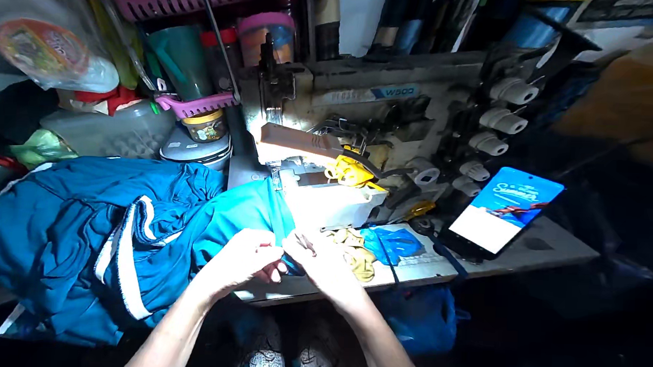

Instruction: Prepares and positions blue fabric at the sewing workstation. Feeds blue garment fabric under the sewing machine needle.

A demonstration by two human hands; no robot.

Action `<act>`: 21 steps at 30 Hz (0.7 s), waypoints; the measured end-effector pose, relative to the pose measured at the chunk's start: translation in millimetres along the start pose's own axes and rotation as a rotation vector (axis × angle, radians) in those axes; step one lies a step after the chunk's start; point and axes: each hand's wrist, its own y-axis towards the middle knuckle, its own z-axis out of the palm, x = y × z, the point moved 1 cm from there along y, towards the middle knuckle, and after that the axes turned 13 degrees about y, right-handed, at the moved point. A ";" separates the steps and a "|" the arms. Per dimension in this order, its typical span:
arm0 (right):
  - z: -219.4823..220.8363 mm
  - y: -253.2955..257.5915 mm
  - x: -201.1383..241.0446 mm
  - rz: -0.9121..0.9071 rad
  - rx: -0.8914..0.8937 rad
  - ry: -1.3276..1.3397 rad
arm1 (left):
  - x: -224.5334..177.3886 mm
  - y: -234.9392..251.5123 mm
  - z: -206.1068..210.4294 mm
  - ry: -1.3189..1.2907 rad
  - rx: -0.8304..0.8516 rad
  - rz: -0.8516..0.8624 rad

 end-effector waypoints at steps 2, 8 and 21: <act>0.7 1.5 5.0 -0.007 0.031 -0.056 | -4.3 2.8 -13.5 0.351 -0.069 0.075; 15.5 2.6 37.4 -0.301 0.136 -0.170 | -54.7 -4.2 -64.4 1.268 -0.002 0.160; 10.3 60.7 40.3 -0.333 0.099 -0.095 | -105.8 -24.6 -137.4 1.230 -0.127 0.443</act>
